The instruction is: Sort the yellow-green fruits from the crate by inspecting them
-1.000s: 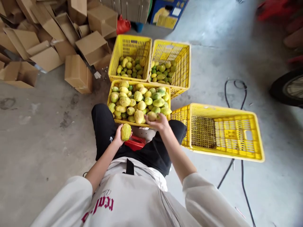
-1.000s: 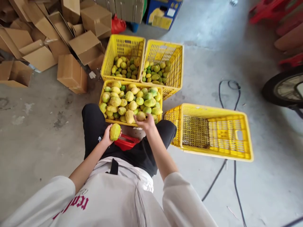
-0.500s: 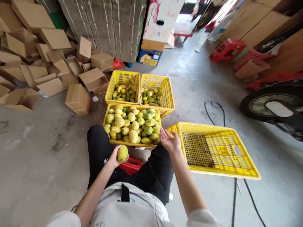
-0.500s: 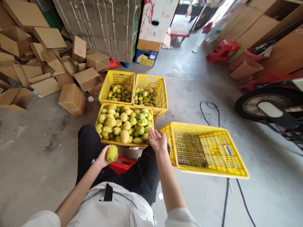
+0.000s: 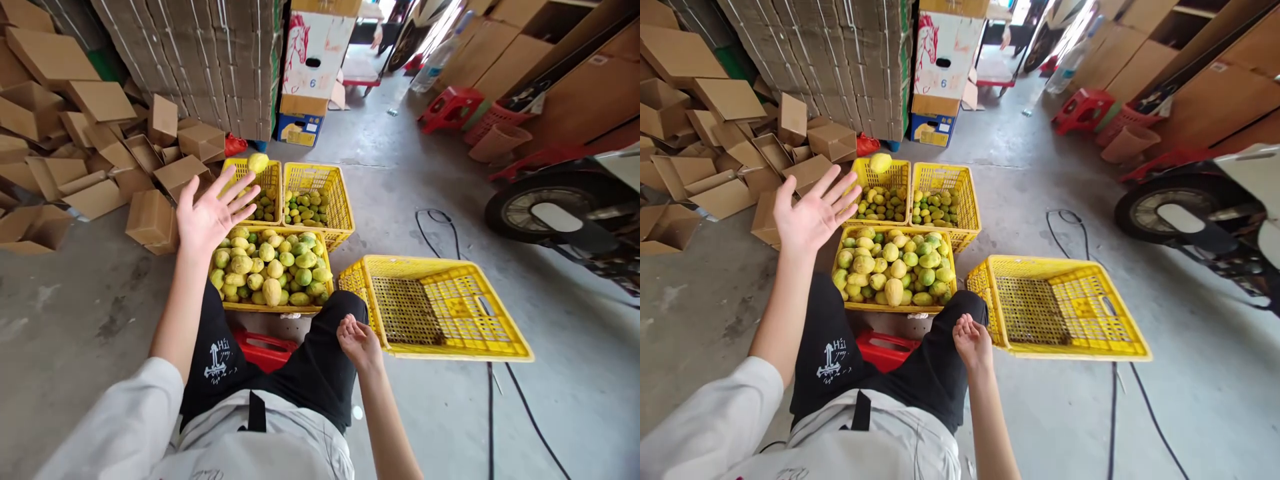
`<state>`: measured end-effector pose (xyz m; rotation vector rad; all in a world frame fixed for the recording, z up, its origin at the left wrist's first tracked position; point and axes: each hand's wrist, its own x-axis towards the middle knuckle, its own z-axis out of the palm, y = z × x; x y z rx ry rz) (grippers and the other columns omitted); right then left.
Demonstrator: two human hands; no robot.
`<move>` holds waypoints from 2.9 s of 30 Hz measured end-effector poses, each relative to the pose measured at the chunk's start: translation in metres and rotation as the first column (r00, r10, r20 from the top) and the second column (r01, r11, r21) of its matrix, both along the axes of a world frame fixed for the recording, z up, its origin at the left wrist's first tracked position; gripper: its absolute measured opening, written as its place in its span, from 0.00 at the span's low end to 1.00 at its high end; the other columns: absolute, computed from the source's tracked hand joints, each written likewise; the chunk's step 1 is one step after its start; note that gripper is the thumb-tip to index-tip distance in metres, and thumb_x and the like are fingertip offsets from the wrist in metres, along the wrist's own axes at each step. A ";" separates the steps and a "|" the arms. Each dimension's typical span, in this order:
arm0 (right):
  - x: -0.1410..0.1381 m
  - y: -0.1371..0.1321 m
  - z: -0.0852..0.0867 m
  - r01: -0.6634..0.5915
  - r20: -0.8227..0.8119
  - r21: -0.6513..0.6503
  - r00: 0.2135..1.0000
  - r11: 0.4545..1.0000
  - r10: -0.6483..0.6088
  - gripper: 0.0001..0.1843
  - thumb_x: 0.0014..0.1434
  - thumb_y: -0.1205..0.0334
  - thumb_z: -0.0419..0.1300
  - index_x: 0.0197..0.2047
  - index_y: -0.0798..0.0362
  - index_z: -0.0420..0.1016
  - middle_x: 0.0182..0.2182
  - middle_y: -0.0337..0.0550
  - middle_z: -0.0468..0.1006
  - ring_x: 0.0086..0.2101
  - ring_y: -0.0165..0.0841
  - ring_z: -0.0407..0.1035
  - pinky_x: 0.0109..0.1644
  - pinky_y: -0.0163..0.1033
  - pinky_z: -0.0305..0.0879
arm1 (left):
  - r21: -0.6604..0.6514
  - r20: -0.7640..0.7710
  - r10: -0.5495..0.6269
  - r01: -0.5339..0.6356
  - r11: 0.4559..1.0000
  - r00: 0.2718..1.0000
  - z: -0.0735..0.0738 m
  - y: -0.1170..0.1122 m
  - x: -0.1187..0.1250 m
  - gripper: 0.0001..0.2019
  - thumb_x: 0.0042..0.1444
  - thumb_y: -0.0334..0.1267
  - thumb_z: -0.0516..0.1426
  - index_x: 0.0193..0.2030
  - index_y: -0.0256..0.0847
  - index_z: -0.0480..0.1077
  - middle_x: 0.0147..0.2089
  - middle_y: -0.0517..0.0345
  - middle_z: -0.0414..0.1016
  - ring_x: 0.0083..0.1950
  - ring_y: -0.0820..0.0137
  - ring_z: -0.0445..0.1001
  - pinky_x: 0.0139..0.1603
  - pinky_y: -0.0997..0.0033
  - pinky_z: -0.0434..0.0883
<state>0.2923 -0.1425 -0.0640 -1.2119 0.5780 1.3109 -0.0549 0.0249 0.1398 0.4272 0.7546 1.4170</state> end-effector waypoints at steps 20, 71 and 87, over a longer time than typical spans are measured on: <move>0.008 -0.011 -0.039 0.004 0.059 0.031 0.998 1.000 -0.006 0.16 0.58 0.78 0.58 0.45 0.49 0.73 0.30 0.31 0.78 0.24 0.26 0.79 0.30 0.27 0.79 | -0.045 -0.986 -0.051 0.038 0.998 0.158 -0.216 0.003 -0.067 0.25 0.68 0.31 0.59 0.69 0.39 0.85 0.79 0.34 0.81 0.84 0.45 0.76 0.91 0.40 0.66; -0.061 -0.045 -0.038 -0.456 -0.191 0.263 0.839 0.850 0.510 0.17 0.66 0.52 0.78 0.38 0.48 0.75 0.32 0.38 0.82 0.30 0.31 0.81 0.34 0.33 0.84 | -0.069 -0.988 -0.056 -0.088 0.994 0.141 -0.264 -0.046 -0.007 0.34 0.58 0.35 0.75 0.71 0.49 0.76 0.72 0.37 0.78 0.78 0.36 0.78 0.82 0.33 0.76; -0.112 -0.015 0.008 -0.268 -0.207 0.392 0.907 0.880 0.368 0.07 0.67 0.59 0.71 0.49 0.43 0.85 0.42 0.39 0.90 0.49 0.38 0.87 0.58 0.44 0.90 | -0.502 0.393 -0.130 0.331 0.799 0.910 -0.175 -0.186 0.023 0.22 0.74 0.59 0.63 0.57 0.41 0.81 0.45 0.45 0.91 0.48 0.51 0.94 0.61 0.41 0.91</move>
